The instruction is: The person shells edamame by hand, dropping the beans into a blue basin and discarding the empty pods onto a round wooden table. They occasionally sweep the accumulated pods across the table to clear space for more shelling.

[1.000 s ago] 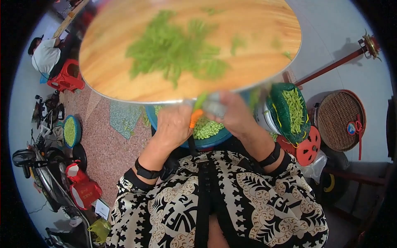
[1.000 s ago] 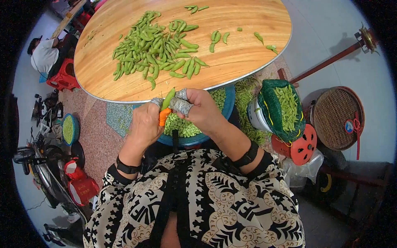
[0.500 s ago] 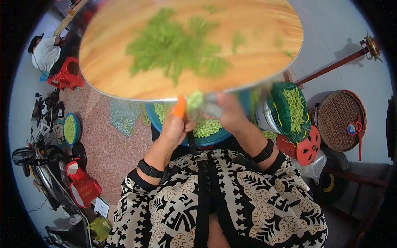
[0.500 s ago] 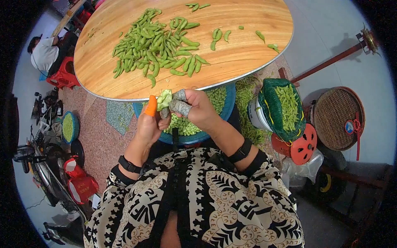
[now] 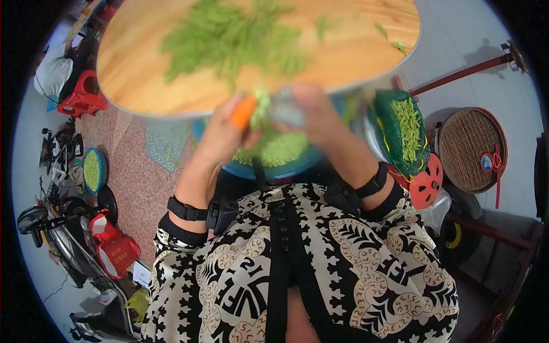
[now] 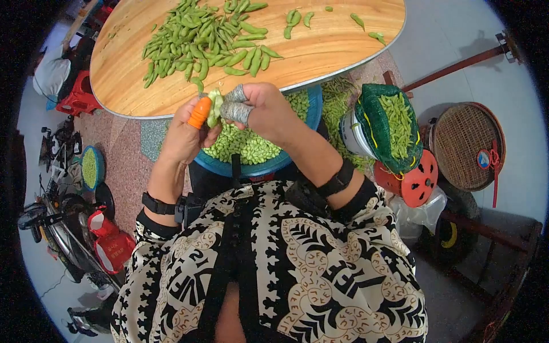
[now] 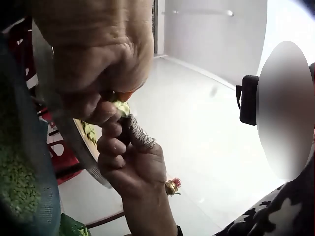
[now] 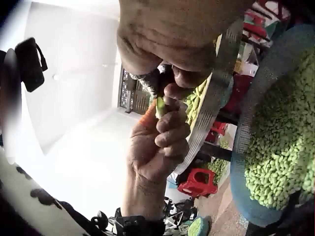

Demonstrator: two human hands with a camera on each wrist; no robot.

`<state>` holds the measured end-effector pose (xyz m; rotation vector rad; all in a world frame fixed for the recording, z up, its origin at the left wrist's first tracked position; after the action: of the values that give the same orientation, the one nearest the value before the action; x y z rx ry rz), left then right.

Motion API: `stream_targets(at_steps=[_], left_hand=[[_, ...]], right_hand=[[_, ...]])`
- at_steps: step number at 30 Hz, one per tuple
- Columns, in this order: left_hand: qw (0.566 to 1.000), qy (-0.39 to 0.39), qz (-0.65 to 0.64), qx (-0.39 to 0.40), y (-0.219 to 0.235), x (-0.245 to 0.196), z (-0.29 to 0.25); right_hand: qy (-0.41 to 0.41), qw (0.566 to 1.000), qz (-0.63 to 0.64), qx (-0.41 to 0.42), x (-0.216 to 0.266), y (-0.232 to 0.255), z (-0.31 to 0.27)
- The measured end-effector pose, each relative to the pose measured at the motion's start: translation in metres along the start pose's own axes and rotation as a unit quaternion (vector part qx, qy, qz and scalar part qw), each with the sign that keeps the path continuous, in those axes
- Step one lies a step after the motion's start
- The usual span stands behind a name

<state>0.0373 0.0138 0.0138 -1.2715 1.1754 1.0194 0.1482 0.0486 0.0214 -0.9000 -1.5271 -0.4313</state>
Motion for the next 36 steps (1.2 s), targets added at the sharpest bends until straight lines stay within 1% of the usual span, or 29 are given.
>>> stream_targets(at_steps=[1,2,3,5,6,7,9,12,13,14,15,16,17,18,19,20,22,23,24,25,26,28,29,30,32,33,34,35,36], left_hand=[[0.999,0.032,-0.006,0.015,-0.002,0.004,-0.001],[0.997,0.063,-0.011,0.030,-0.004,0.007,-0.003],[0.995,0.092,-0.017,0.016,-0.004,0.011,-0.004],[0.994,0.102,-0.029,0.027,-0.006,0.014,-0.006],[0.992,0.116,-0.043,0.040,-0.008,0.017,-0.008],[0.989,0.129,-0.058,0.041,-0.008,0.019,-0.009],[0.988,0.130,-0.081,0.033,-0.008,0.026,-0.010],[0.986,0.123,-0.111,0.024,-0.007,0.034,-0.011],[0.986,0.118,-0.118,0.021,-0.006,0.033,-0.011],[0.986,0.118,-0.119,0.020,-0.007,0.033,-0.012],[0.990,0.108,-0.084,0.024,-0.008,0.029,-0.011],[0.994,0.098,-0.049,0.027,-0.008,0.026,-0.011],[0.994,0.097,-0.049,0.028,-0.006,0.025,-0.013],[0.992,0.118,-0.017,0.034,-0.001,0.027,-0.015],[0.990,0.136,0.016,0.041,0.002,0.029,-0.018],[0.990,0.133,0.018,0.044,0.002,0.030,-0.019],[0.992,-0.017,0.122,-0.031,0.012,0.012,-0.017],[0.990,-0.048,0.122,-0.055,0.015,0.006,-0.017],[0.990,-0.051,0.124,-0.051,0.016,0.007,-0.014],[0.989,-0.050,0.133,-0.038,0.015,0.009,-0.010],[0.988,-0.050,0.142,-0.025,0.016,0.010,-0.007],[0.987,-0.059,0.146,-0.008,0.016,0.006,-0.004],[0.995,-0.028,0.101,0.005,0.014,0.008,-0.003],[0.998,0.005,0.055,0.016,0.011,0.011,-0.004],[0.997,0.013,0.065,0.030,0.004,0.012,-0.004],[0.997,0.025,0.076,0.019,0.003,0.017,-0.003],[0.996,0.038,0.086,0.006,0.000,0.023,-0.003],[0.997,0.035,0.063,-0.014,-0.002,0.030,-0.002],[0.997,0.034,0.063,-0.015,-0.005,0.030,-0.002]], right_hand=[[-0.006,0.999,-0.043,-0.016,-0.002,0.001,0.000],[-0.003,0.999,-0.046,-0.014,-0.004,-0.002,-0.001],[0.002,0.998,-0.054,-0.038,-0.004,-0.001,-0.002],[0.010,0.992,-0.098,-0.077,0.001,-0.003,-0.005],[0.012,0.992,-0.100,-0.075,-0.002,-0.002,-0.003],[0.047,0.983,-0.152,-0.087,-0.004,0.000,-0.002],[0.120,0.959,-0.233,-0.107,-0.005,0.001,-0.003],[0.100,0.969,-0.191,-0.121,-0.019,0.003,0.000],[0.100,0.969,-0.191,-0.121,-0.020,0.003,0.001],[0.118,0.959,-0.222,-0.129,-0.018,0.005,0.001],[0.136,0.948,-0.253,-0.138,-0.015,0.005,0.000],[0.137,0.948,-0.253,-0.138,-0.014,0.004,0.000],[0.119,0.954,-0.241,-0.136,-0.015,0.003,0.000],[0.101,0.959,-0.229,-0.135,-0.016,0.003,0.000],[0.103,0.958,-0.230,-0.136,-0.017,0.003,0.000],[0.117,0.951,-0.241,-0.156,-0.016,0.007,-0.001],[0.134,0.941,-0.252,-0.180,-0.006,0.007,-0.006],[0.104,0.945,-0.264,-0.165,-0.005,0.002,-0.007],[0.074,0.947,-0.274,-0.149,-0.006,-0.003,-0.007],[0.086,0.958,-0.246,-0.121,-0.004,-0.009,-0.009],[0.090,0.957,-0.247,-0.124,-0.003,-0.007,-0.008],[0.142,0.948,-0.263,-0.109,0.001,-0.005,-0.008],[0.087,0.951,-0.282,-0.097,-0.008,0.001,-0.005],[0.090,0.950,-0.283,-0.099,-0.001,0.003,-0.008],[0.100,0.946,-0.298,-0.079,0.012,-0.003,-0.014],[0.133,0.919,-0.362,-0.083,0.010,-0.005,-0.015],[0.134,0.918,-0.363,-0.083,0.006,-0.006,-0.016],[0.147,0.901,-0.396,-0.096,0.005,-0.010,-0.019],[0.161,0.883,-0.428,-0.109,0.005,-0.014,-0.022]])
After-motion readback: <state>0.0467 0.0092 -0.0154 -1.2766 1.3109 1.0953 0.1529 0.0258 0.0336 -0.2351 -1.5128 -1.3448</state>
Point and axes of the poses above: each hand's wrist, its own z-axis towards the middle knuckle, its own y-axis out of the back of the hand, x = y × z, the point moved 7 cm from there along z, towards the middle knuckle, and after that the axes turned 9 degrees about -y, right-handed, at the moved point
